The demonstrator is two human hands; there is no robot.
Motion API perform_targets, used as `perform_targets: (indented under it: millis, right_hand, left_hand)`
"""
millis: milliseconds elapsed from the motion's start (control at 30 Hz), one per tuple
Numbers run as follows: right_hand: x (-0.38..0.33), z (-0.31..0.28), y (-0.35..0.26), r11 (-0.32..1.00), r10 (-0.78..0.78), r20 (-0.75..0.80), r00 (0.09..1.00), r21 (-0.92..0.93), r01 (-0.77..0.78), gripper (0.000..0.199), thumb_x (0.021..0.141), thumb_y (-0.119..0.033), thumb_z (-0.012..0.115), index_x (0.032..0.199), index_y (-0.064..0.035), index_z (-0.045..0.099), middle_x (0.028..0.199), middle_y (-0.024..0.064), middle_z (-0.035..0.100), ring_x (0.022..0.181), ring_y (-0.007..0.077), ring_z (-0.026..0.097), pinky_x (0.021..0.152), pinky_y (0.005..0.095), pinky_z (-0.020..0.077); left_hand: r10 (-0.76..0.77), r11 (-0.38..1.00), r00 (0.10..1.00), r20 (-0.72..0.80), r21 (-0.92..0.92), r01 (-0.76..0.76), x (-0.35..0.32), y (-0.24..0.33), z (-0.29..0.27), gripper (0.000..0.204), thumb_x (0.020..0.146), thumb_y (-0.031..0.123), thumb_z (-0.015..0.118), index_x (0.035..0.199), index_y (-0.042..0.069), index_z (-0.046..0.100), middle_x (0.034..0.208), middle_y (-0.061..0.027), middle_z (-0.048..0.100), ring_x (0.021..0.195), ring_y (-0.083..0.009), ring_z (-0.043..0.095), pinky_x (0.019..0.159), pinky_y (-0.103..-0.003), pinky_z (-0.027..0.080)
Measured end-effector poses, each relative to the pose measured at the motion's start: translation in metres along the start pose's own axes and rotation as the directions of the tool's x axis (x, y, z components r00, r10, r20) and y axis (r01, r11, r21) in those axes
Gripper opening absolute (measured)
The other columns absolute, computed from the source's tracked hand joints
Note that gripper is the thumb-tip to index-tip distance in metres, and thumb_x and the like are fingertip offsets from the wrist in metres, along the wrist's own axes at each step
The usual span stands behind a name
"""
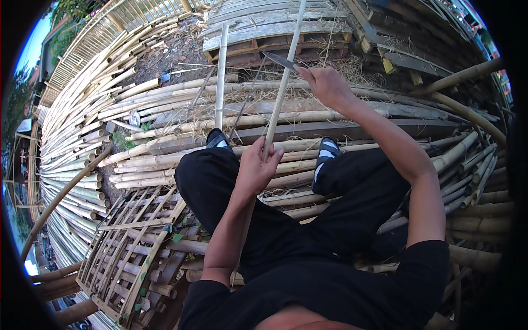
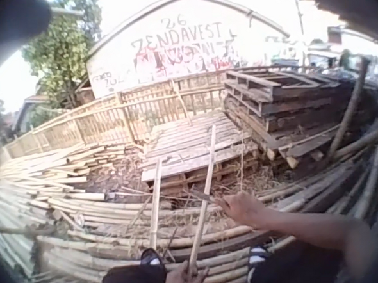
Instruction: The person uses a knife to shave and smooth a thin bamboo strip while sitting on a pile of bamboo poles in an outdoor workspace.
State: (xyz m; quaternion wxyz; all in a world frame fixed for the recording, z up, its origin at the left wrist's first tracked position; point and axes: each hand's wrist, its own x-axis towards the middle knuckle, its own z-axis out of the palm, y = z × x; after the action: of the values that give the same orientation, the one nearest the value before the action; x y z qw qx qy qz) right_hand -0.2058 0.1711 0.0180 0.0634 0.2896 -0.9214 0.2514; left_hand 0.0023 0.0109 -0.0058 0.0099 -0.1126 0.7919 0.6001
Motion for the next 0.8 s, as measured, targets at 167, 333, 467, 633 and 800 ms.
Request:
perform_targets:
  millis: [167,333,467,633,800]
  right_hand:
    - [0.01,-0.003,0.006,0.998,0.05,-0.013,0.999,-0.047,-0.051,0.062,0.097,-0.049,0.034,0.073,-0.0006,0.064,0.063,0.0233,0.06,0.067,0.043,0.061,0.062,0.051,0.0497]
    - [0.009,-0.002,0.009,0.999,0.02,0.02,1.0,-0.05,-0.019,0.065,0.098,-0.05,0.031,0.073,0.0003,0.065,0.064,0.024,0.06,0.066,0.0424,0.062,0.06,0.0508,0.0502]
    - [0.01,-0.009,-0.003,0.995,0.035,-0.048,0.998,-0.093,-0.04,0.064,0.098,-0.048,0.03,0.074,-0.0007,0.065,0.064,0.023,0.061,0.066,0.0418,0.062,0.059,0.0502,0.0507]
    - [0.023,-0.01,0.008,0.989,0.091,-0.043,0.995,-0.113,-0.095,0.062,0.099,-0.045,0.028,0.075,-0.0019,0.066,0.065,0.0231,0.061,0.068,0.0408,0.063,0.06,0.0502,0.0509]
    - [0.003,0.003,0.002,0.99,-0.019,0.022,1.0,-0.137,0.022,0.063,0.099,-0.045,0.027,0.077,-0.0005,0.066,0.068,0.0248,0.061,0.07,0.0407,0.063,0.065,0.0513,0.0507]
  left_hand:
    - [0.005,1.0,1.0,0.008,0.008,-0.005,0.004,0.003,0.001,0.02,0.087,0.014,0.065,0.085,0.003,0.048,0.069,0.0046,0.044,0.061,-0.0013,0.04,0.052,-0.019,0.033]
    - [0.004,1.0,1.0,0.012,-0.022,-0.004,0.001,0.0,0.003,0.018,0.087,0.013,0.061,0.082,0.003,0.046,0.063,0.001,0.045,0.057,-0.0045,0.04,0.05,-0.022,0.034]
    - [-0.019,0.999,1.0,0.019,-0.046,0.02,0.002,-0.002,-0.002,0.016,0.086,0.011,0.059,0.08,0.003,0.046,0.061,-0.0006,0.045,0.055,-0.0057,0.04,0.049,-0.024,0.035]
    - [0.042,0.999,0.999,0.024,0.028,-0.043,0.002,0.006,0.0,0.016,0.085,0.011,0.059,0.079,0.003,0.046,0.06,-0.0046,0.049,0.052,-0.0085,0.043,0.049,-0.026,0.038]
    - [0.041,0.997,0.999,-0.011,0.069,-0.04,0.001,0.001,-0.002,0.017,0.085,0.01,0.058,0.079,0.002,0.045,0.061,-0.007,0.05,0.052,-0.0103,0.043,0.05,-0.027,0.038]
